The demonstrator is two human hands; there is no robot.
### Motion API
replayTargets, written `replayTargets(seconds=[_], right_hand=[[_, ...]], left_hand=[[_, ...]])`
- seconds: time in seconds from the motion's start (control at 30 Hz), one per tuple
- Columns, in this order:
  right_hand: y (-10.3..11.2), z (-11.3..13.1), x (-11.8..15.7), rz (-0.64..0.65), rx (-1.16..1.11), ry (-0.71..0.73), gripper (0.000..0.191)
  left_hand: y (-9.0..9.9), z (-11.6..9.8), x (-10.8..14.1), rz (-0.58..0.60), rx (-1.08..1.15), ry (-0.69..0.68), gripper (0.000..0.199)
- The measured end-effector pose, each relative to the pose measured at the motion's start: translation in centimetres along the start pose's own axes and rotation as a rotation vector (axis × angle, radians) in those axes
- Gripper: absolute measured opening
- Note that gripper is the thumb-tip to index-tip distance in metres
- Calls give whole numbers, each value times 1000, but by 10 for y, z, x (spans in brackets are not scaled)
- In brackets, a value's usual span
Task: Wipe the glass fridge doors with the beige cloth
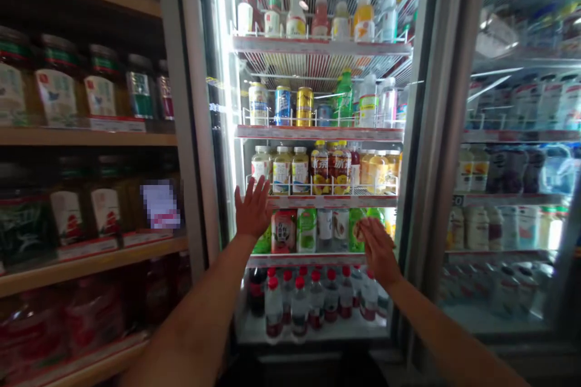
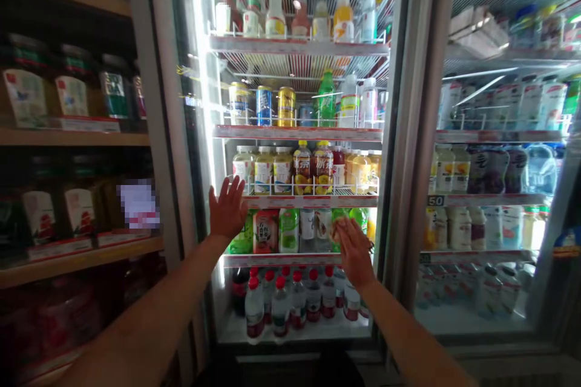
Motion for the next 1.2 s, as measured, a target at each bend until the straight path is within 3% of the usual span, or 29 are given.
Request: replayTargets(seconds=[0.13,0.3,0.4,0.53,0.77,0.97,1.2], right_hand=[[-8,6,27,137,-6,132,70],[12,-22,-3,-30,-7,1,72],[11,-26,7,-52,-4,-49,71],[1,-16,34,43,-5,6,68],[0,-6,20,27,-36,-6,71],[-29,42,55,171,-14,144,67],[-51,91,3,105,-118,131,71]], left_hand=[[2,0,23,39,-22,-34,57],[1,-2,96,157,-65,-80,52],[-2,-4,123,217,-96,-30,51],[-4,-8,127,252,-94,33,50],[-4,-11,125,250,-81,63,50],[-6,-18,127,208,-108,102,50],[-4,-17,143,254,-110,37,50]])
Point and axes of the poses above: each hand's wrist, its own x-axis away from the middle knuckle, its own y-axis out of the back of the hand, z = x × y, the point moved 8 cm from there along -x, towards the middle knuckle, and after that the axes turned 6 degrees about -y, right-handed, at the moved point
